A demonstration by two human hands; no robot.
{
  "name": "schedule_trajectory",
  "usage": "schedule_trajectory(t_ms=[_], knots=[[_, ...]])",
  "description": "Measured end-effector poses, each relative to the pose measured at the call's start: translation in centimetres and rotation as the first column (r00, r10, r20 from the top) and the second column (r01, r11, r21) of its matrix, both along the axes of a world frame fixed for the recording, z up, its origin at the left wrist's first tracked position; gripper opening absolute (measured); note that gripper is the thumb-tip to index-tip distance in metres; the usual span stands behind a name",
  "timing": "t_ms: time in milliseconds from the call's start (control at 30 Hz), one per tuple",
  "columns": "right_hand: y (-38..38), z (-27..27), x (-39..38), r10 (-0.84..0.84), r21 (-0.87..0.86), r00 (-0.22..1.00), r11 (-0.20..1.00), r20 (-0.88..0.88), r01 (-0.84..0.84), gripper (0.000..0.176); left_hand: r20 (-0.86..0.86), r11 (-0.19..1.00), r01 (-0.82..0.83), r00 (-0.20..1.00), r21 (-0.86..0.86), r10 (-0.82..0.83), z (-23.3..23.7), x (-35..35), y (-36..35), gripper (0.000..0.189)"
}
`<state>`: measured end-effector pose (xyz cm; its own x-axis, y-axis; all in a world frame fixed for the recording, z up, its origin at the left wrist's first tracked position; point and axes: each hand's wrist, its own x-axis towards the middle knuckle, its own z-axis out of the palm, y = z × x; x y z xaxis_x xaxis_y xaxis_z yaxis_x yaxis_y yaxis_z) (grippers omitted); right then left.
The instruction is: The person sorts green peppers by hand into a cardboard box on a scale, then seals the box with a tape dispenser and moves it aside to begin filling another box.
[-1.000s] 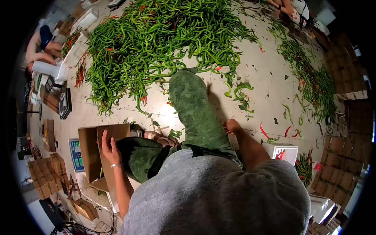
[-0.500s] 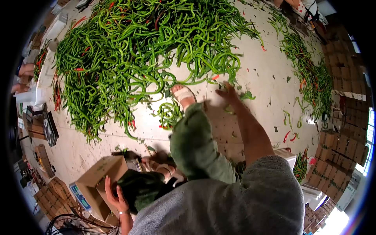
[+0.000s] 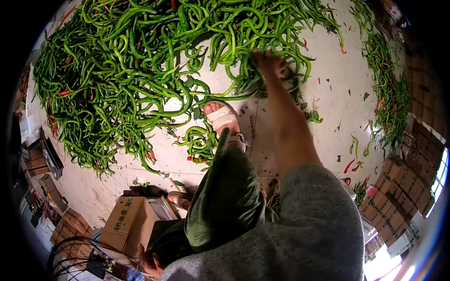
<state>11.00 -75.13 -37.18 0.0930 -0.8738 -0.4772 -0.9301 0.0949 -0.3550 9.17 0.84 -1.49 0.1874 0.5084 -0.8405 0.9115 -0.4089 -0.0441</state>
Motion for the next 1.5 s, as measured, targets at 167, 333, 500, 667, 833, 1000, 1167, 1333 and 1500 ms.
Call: schedule_trajectory(t_ms=[167, 333, 500, 667, 833, 1000, 1167, 1333, 1500], knots=[[8.9, 1.4, 6.0, -0.016, 0.143, 0.995, 0.990, 0.095, 0.003, 0.085, 0.401, 0.874, 0.474, 0.783, 0.110, -0.475, 0.5, -4.7, -3.0, 0.054], [10.8, -1.8, 3.5, 0.038, 0.205, 0.834, 0.962, 0.551, -0.180, 0.078, 0.596, 0.774, 0.592, 0.544, 0.226, -0.591, 2.5, -5.0, -8.6, 0.048], [7.9, 1.1, -2.2, 0.359, -0.035, 0.910, 0.932, 0.206, -0.360, 0.048, 0.561, 0.773, 0.580, 0.562, 0.257, -0.608, 2.7, -5.1, -9.5, 0.047], [11.1, 5.9, -0.7, 0.698, -0.648, 0.685, 0.623, 0.208, -0.438, 0.025, 0.581, 0.705, 0.630, 0.455, 0.326, -0.675, 1.9, -5.6, -8.5, 0.045], [15.1, 5.3, 4.5, 0.850, -0.525, 0.526, 0.430, -0.039, -0.734, 0.019, 0.577, 0.687, 0.629, 0.427, 0.363, -0.696, 1.8, -5.5, -8.9, 0.050], [14.8, 2.3, 5.5, 0.874, -0.521, 0.451, 0.305, -0.180, -0.798, 0.022, 0.587, 0.588, 0.667, 0.270, 0.457, -0.763, 0.9, -5.3, -8.2, 0.058], [11.9, 3.0, 4.3, 0.893, -0.602, 0.411, 0.433, 0.184, -0.670, 0.023, 0.568, 0.607, 0.689, 0.335, 0.396, -0.751, 1.4, -4.5, -10.5, 0.045], [8.2, 12.7, 4.6, 0.023, 0.120, 0.208, 0.754, 0.978, -0.646, 0.019, 0.675, 0.763, 0.636, 0.512, 0.118, -0.531, -4.2, 0.2, -21.0, 0.041], [8.0, 18.6, 5.1, 0.029, 0.172, 0.298, 0.763, 0.954, -0.623, 0.023, 0.682, 0.486, 0.863, 0.438, -0.137, -0.586, -15.9, 3.9, -24.4, 0.034]])
